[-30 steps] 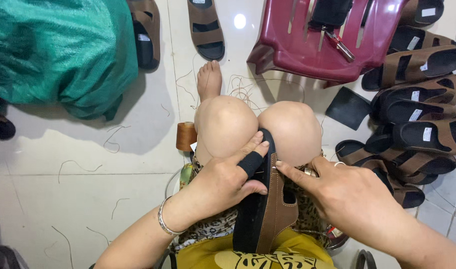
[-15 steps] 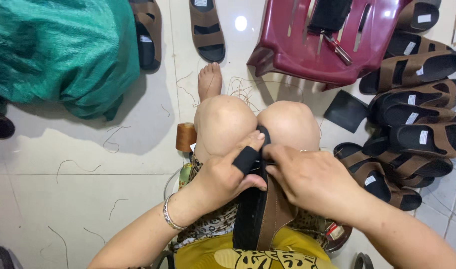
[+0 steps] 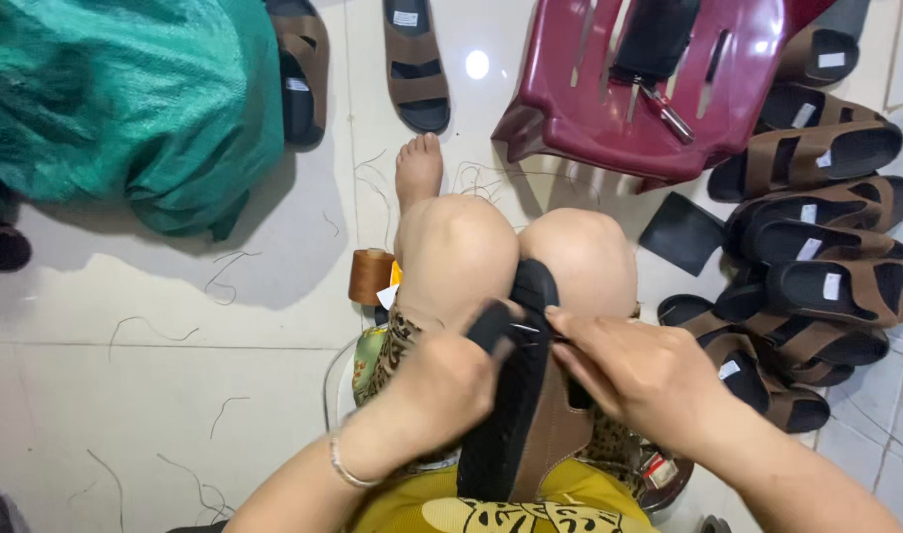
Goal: The person sits on the floor and sews a brown sandal using a needle and thread. They hold the sandal between their legs and repeatedly push the needle through the sole and strap while pulling the thread tight.
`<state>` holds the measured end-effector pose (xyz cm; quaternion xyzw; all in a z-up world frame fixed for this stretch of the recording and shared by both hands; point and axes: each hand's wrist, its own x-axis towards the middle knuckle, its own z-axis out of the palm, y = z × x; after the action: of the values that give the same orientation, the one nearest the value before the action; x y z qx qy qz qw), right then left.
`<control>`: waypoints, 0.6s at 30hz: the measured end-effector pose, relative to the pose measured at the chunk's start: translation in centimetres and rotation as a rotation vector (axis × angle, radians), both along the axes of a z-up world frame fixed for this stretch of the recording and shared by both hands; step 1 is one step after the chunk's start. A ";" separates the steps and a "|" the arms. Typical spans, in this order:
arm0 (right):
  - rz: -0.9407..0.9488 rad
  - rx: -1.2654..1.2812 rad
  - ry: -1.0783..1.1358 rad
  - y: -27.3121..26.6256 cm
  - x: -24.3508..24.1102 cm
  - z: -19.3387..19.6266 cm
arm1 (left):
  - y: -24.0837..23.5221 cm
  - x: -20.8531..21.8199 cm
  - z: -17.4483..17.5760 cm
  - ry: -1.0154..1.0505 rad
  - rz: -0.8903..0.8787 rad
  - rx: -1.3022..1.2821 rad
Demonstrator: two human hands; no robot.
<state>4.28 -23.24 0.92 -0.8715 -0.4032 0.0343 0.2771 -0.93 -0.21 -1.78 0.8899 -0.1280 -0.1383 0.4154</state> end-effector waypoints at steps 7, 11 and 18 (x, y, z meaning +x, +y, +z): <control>-0.193 -0.543 0.617 -10.5 2.9 1.1 | 1.5 1.0 1.6 -0.141 0.135 -0.318; -0.257 0.136 0.960 -5.9 1.2 -1.1 | 1.4 1.8 3.0 -0.220 0.178 -0.185; 0.310 0.177 0.882 -2.7 2.0 2.1 | 2.3 1.2 3.5 -0.143 0.147 -0.276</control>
<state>6.26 -25.98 3.03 -0.6762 -0.3738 0.4076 0.4868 0.30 2.10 1.73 0.8389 -0.1096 -0.0252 0.5326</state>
